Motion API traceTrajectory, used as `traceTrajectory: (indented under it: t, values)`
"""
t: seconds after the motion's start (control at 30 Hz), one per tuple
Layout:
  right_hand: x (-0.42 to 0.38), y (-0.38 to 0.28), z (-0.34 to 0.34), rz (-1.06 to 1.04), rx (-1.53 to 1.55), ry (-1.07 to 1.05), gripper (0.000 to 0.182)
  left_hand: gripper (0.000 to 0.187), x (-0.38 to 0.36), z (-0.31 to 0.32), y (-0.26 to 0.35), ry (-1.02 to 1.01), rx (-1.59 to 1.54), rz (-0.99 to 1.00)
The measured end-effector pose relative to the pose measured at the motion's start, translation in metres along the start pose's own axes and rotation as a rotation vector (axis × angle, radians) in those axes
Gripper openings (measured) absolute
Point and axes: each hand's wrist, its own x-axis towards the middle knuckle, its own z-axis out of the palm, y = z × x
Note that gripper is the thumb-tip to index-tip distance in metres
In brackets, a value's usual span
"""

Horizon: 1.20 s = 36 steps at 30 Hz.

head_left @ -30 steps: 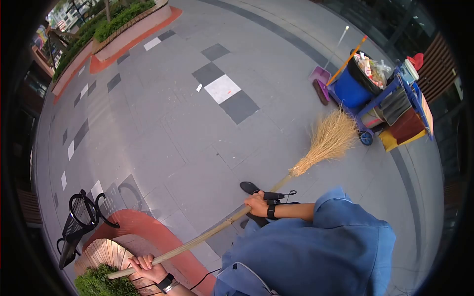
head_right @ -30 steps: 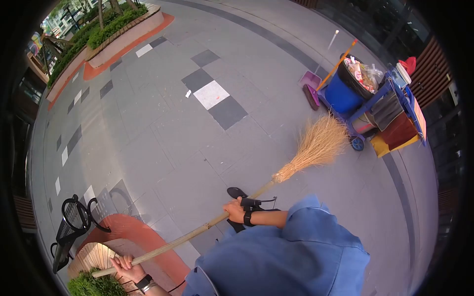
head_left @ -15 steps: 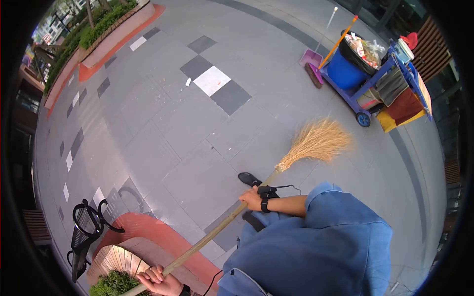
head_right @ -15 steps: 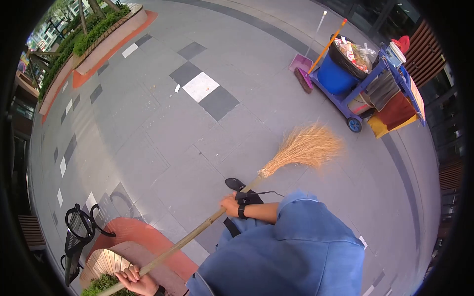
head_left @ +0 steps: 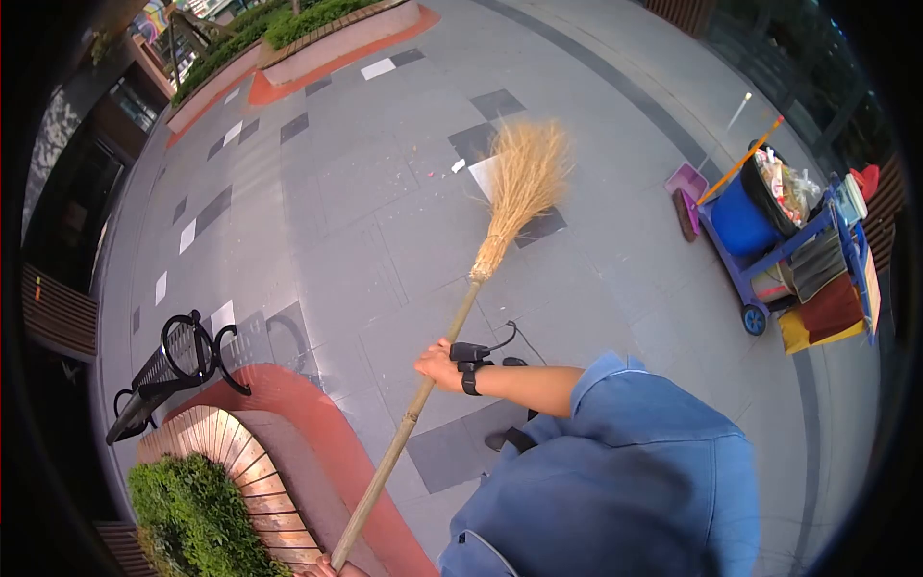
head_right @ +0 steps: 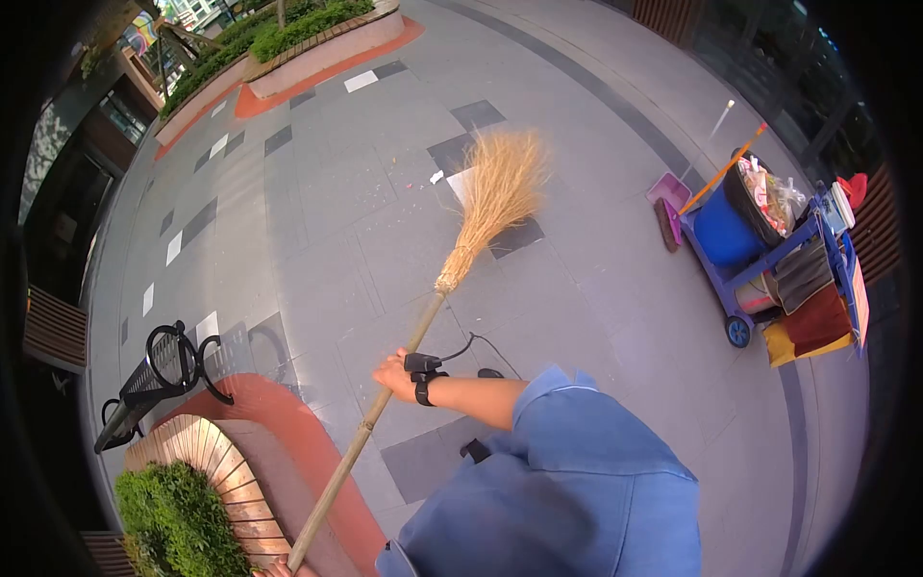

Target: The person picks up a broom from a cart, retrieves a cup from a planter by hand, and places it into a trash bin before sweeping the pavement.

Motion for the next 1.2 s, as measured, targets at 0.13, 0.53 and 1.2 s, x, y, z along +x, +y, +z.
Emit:
traceTrajectory:
  t: [0.13, 0.53, 1.2]
  values:
    - [-0.06, -0.052, 0.017, -0.029, 0.122, -0.22, 0.009, 0.035, 0.043, -0.019, 0.076, -0.101, -0.047, -0.091]
    - [-0.007, -0.236, 0.095, -0.538, 0.468, -0.597, 0.014, 0.034, -0.02, 0.019, 0.262, -0.144, 0.141, 0.391]
    - [-0.111, 0.088, -0.005, 0.309, -0.175, 0.019, 0.005, 0.03, 0.001, 0.038, -0.085, -0.309, -0.006, -0.341]
